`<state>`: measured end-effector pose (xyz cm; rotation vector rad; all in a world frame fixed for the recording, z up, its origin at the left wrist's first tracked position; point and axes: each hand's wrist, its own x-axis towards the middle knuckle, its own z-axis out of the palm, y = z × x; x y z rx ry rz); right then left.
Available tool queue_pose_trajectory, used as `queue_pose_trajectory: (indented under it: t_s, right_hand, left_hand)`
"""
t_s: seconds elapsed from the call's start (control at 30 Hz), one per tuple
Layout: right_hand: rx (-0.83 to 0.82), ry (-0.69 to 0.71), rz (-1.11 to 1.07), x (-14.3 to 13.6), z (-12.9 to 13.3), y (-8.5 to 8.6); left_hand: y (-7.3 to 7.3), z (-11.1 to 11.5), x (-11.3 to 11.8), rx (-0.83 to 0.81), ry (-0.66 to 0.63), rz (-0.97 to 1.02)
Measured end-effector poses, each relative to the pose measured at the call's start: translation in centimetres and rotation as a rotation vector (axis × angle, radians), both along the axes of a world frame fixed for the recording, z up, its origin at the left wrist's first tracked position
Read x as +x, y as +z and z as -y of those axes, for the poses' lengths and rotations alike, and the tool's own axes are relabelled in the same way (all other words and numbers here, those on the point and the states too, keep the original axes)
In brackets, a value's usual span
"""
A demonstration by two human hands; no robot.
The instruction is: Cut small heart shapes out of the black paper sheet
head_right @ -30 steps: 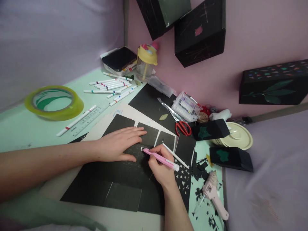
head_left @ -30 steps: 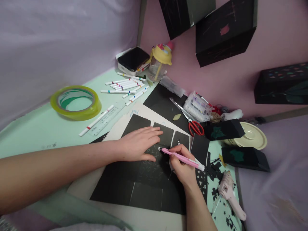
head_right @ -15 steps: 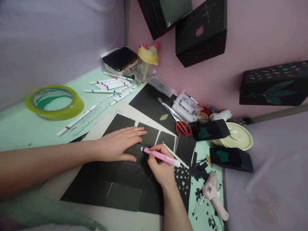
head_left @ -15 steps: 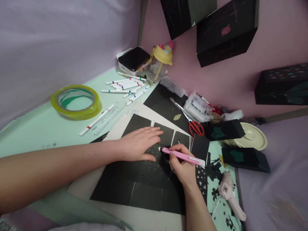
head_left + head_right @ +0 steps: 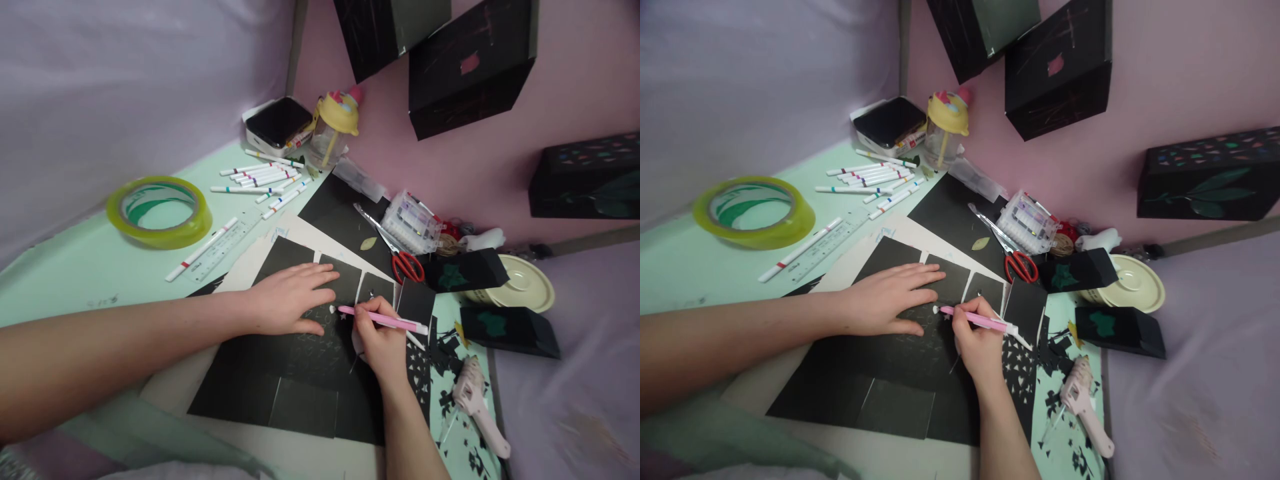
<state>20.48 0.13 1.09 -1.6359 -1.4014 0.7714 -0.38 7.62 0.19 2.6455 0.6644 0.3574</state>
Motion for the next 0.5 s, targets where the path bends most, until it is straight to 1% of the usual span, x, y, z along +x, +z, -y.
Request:
queue_pose_trajectory:
  t_s: [0.13, 0.27, 0.5]
  right_hand:
    - [0.011, -0.011, -0.020, -0.10, 0.05, -0.21]
    - [0.077, -0.019, 0.032, -0.18, 0.22, -0.27]
    - [0.154, 0.082, 0.084, 0.36, 0.50, -0.22]
  left_hand:
    - [0.02, 0.04, -0.01, 0.001, 0.001, 0.016]
    - [-0.09, 0.03, -0.05, 0.000, 0.001, 0.022]
    - [-0.06, -0.03, -0.03, -0.001, 0.000, 0.008]
